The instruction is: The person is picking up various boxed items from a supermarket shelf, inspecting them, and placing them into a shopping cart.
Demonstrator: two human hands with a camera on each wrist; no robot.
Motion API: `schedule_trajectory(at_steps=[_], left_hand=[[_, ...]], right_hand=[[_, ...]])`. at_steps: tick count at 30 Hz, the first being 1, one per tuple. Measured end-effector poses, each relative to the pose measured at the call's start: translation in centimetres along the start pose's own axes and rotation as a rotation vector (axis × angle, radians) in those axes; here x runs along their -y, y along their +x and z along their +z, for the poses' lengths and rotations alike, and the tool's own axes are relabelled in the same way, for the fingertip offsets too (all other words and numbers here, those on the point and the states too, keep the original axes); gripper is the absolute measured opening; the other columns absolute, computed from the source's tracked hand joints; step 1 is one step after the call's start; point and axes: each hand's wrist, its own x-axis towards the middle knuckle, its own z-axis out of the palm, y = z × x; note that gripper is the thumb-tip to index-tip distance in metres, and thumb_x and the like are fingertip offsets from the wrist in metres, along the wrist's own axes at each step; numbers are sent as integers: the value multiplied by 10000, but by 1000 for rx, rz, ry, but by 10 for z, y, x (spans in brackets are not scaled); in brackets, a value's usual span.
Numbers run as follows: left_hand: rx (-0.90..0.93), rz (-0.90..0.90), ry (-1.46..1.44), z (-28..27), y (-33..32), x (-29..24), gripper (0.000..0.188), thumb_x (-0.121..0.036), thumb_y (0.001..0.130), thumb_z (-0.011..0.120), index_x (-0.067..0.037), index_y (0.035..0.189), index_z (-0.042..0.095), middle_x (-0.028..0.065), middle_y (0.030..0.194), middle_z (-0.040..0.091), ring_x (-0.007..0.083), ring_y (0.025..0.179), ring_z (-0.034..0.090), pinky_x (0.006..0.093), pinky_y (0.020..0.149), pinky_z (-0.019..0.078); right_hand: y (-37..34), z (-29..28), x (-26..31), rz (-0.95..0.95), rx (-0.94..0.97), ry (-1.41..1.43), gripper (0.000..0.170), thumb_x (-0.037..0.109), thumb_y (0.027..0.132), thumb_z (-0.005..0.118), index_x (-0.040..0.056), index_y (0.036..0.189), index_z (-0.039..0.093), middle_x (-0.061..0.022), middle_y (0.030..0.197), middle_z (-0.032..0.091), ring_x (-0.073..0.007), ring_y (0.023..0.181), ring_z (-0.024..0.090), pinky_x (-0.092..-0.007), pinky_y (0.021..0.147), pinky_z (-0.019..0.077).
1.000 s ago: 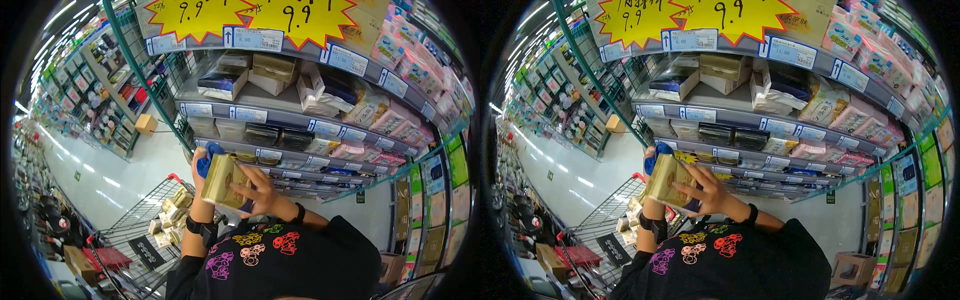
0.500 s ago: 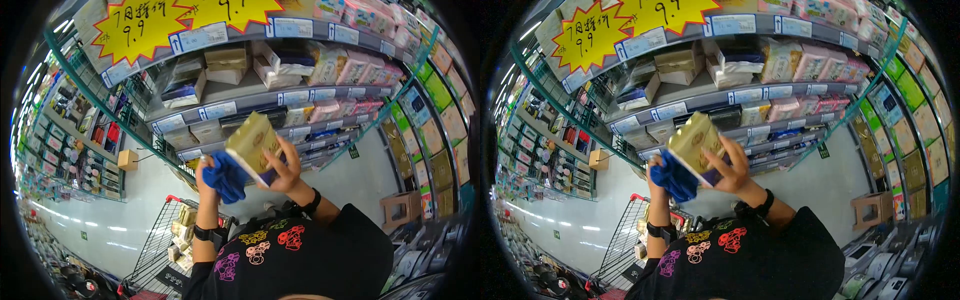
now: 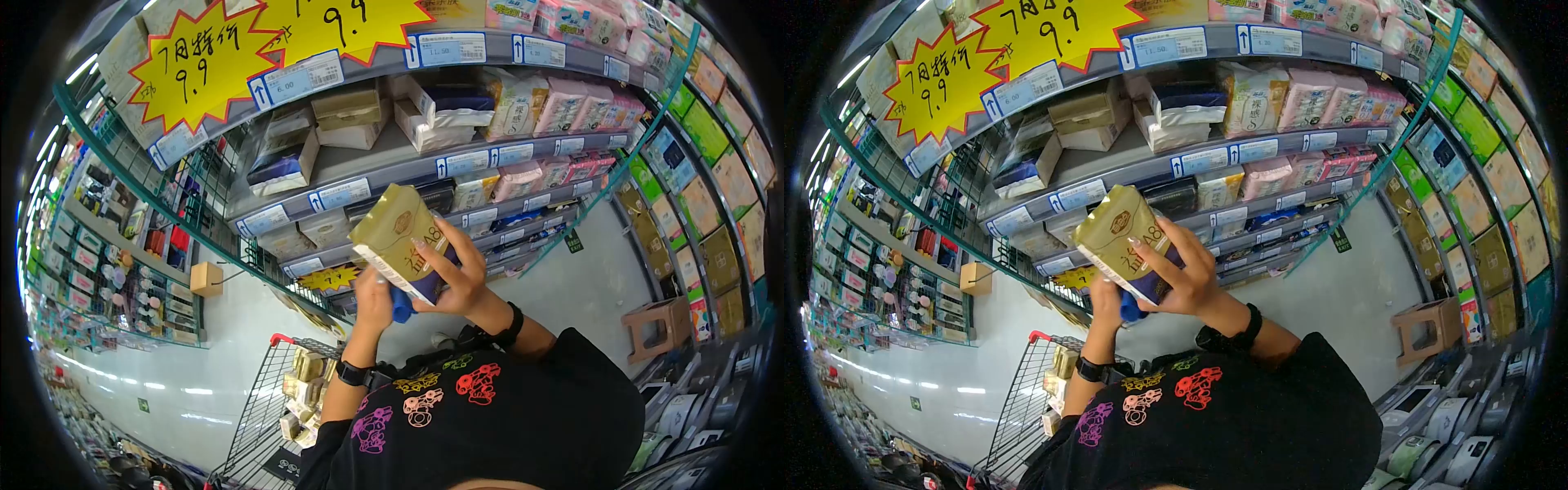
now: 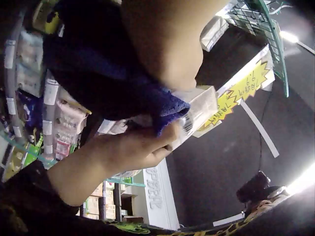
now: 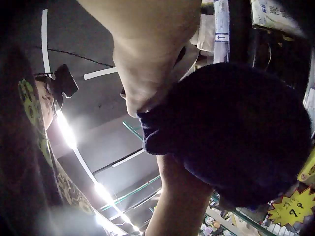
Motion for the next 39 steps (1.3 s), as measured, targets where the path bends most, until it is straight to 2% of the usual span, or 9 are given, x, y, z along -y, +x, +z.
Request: schedule_trajectory(at_steps=[5,9,14,18,19,21,27,34,39], left_hand=[[-494,265,-73,-24,37,-31,478,-394,935,318,-34,663,476,110,736,516,210,692,498,308,728,381],[-254,323,315,-21,33,-45,388,-348,883,440,-33,672,521,120,715,514,241,672,502,325,662,396],[-65,72,28,-10,24,-27,364,-322,899,415,-32,715,534,108,768,553,202,702,518,301,674,408],[-302,-227,-436,-5,19,10,365,-365,925,330,-59,829,503,72,907,559,179,870,527,291,814,397],[-373,-311,-568,-7,25,11,364,-375,929,311,-66,869,494,63,946,557,176,920,524,291,853,389],[-443,-328,-812,-13,39,6,356,-406,929,307,-104,1070,432,57,1081,523,196,1053,490,349,942,362],[-229,-377,-884,-14,30,0,573,-491,904,296,-89,1298,398,95,1300,461,259,1186,446,402,1008,330],[-64,-579,-750,-5,25,-4,616,-546,908,280,-82,1293,409,88,1262,488,243,1142,475,385,982,355],[25,-376,-287,-18,37,-7,284,-230,946,379,-5,1005,542,57,950,564,136,907,509,273,857,378]], right_hand=[[-7,7,-11,-22,26,-90,724,329,499,786,125,1161,576,-229,1193,479,-377,978,548,-420,832,471],[-4,17,-7,43,-14,-46,726,298,490,793,124,1161,577,-220,1203,478,-372,993,544,-417,843,464],[1,13,-23,40,14,30,690,413,594,743,58,1159,564,-252,1223,463,-375,1024,542,-409,861,448],[-4,19,-31,145,61,687,795,600,735,510,-49,1193,482,-263,1242,446,-355,1109,503,-371,917,397],[-1,21,-30,194,99,851,746,505,748,508,-42,1247,421,-231,1275,436,-318,1155,476,-372,956,366],[-12,27,-21,675,107,1338,753,516,775,464,-22,1291,355,-205,1301,419,-311,1198,431,-441,1001,329],[-26,43,-18,1069,-62,1756,661,429,815,381,28,1337,320,-143,1332,404,-288,1240,378,-441,1048,269],[-32,43,-32,985,-260,1467,639,427,811,376,-15,1273,387,-158,1265,461,-276,1157,464,-403,996,341],[15,10,-45,318,-132,606,582,363,727,511,-46,1142,503,-200,1151,518,-288,976,565,-362,850,442]])
